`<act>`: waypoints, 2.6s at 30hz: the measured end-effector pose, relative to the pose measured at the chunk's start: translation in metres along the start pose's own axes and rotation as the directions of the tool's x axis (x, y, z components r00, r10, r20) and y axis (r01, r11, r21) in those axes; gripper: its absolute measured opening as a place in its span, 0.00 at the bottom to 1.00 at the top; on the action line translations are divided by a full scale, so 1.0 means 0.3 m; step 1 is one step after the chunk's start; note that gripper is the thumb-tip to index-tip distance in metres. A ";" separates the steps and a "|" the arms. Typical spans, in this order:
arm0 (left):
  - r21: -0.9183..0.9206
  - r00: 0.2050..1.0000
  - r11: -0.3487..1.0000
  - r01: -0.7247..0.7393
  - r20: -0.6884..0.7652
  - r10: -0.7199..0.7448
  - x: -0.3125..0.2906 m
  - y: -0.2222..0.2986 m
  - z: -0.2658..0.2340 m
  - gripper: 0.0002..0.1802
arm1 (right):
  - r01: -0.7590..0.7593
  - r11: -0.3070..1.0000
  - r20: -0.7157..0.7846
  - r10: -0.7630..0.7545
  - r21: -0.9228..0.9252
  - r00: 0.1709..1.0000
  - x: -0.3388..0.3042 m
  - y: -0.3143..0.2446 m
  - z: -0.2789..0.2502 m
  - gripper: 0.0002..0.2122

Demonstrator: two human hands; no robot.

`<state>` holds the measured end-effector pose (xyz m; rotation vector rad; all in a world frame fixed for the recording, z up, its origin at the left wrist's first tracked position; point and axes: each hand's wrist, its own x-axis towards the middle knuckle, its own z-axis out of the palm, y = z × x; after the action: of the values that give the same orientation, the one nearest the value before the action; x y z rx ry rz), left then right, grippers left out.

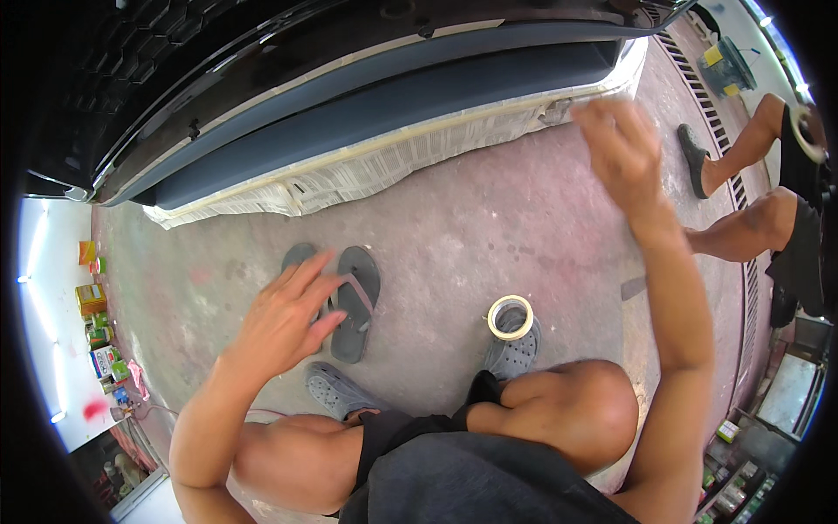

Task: The person applies masking tape along the lower edge of a car bumper, smoothing it down and trimming excess with a small blade. The person works along the front bumper edge, repeatedly pressing and cutting the tape.

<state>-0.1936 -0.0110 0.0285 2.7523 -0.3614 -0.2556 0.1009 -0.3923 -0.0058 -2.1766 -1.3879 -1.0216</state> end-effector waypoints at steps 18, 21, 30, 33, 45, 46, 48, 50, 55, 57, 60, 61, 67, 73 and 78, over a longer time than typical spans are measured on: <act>0.851 0.969 0.519 -0.077 -0.059 0.240 0.670 -0.010 -0.208 0.22 | -0.749 0.503 0.383 0.650 0.431 0.656 -0.627 -0.404 0.166 0.06; 0.883 0.980 0.464 -0.073 -0.022 0.196 0.627 -0.019 -0.241 0.22 | -0.750 0.482 0.386 0.652 0.453 0.653 -0.641 -0.403 0.178 0.06; 0.766 0.970 0.633 -0.112 -0.054 0.237 0.731 0.105 -0.156 0.22 | -0.783 0.365 0.402 0.703 0.503 0.586 -0.664 -0.411 0.179 0.06; 0.616 0.953 0.783 -0.083 -0.180 0.243 0.828 0.128 -0.118 0.22 | -0.783 0.351 0.410 0.702 0.514 0.583 -0.656 -0.413 0.189 0.06; 0.497 0.940 0.851 -0.171 -0.177 0.293 0.810 0.062 -0.146 0.19 | -0.795 0.263 0.404 0.749 0.546 0.525 -0.660 -0.426 0.209 0.07; 0.509 0.900 0.834 -0.211 -0.232 0.369 0.805 0.056 -0.152 0.19 | -0.793 0.232 0.401 0.763 0.563 0.508 -0.658 -0.428 0.208 0.07; 0.540 0.784 0.789 -0.293 -0.337 0.521 0.796 0.055 -0.164 0.19 | -0.823 0.217 0.420 0.775 0.526 0.473 -0.654 -0.435 0.200 0.07; 0.666 0.668 0.699 -0.261 -0.398 0.628 0.787 0.069 -0.184 0.20 | -0.843 0.193 0.425 0.794 0.502 0.435 -0.648 -0.439 0.197 0.07; 0.774 0.324 0.633 0.034 -0.608 0.725 0.920 0.102 -0.215 0.35 | -0.853 0.130 0.434 0.816 0.506 0.382 -0.629 -0.455 0.206 0.07; 0.768 0.393 0.635 0.080 -0.610 0.688 0.964 0.108 -0.213 0.47 | -0.839 0.148 0.429 0.805 0.523 0.409 -0.626 -0.455 0.210 0.07; 0.843 0.573 0.526 0.116 -0.489 0.657 0.981 0.103 -0.233 0.54 | -0.832 0.129 0.429 0.808 0.539 0.403 -0.625 -0.454 0.216 0.06; 0.853 0.597 0.507 0.124 -0.472 0.649 0.983 0.104 -0.236 0.55 | -0.833 0.116 0.435 0.809 0.541 0.395 -0.627 -0.454 0.217 0.06; 0.873 0.698 0.467 0.139 -0.421 0.580 1.010 0.141 -0.254 0.63 | -0.825 0.047 0.461 0.811 0.564 0.361 -0.637 -0.438 0.236 0.06; 0.836 0.734 0.540 0.102 -0.430 0.526 1.039 0.172 -0.264 0.65 | -0.814 0.040 0.466 0.803 0.580 0.372 -0.638 -0.427 0.253 0.06; 0.803 0.679 0.587 0.105 -0.489 0.548 1.004 0.150 -0.259 0.64 | -0.815 0.035 0.461 0.811 0.578 0.361 -0.641 -0.424 0.250 0.06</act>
<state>0.1003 -0.1112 0.0773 3.2210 -0.7678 1.3667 -0.0328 -0.4077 -0.2076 -1.7294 -0.1473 0.0984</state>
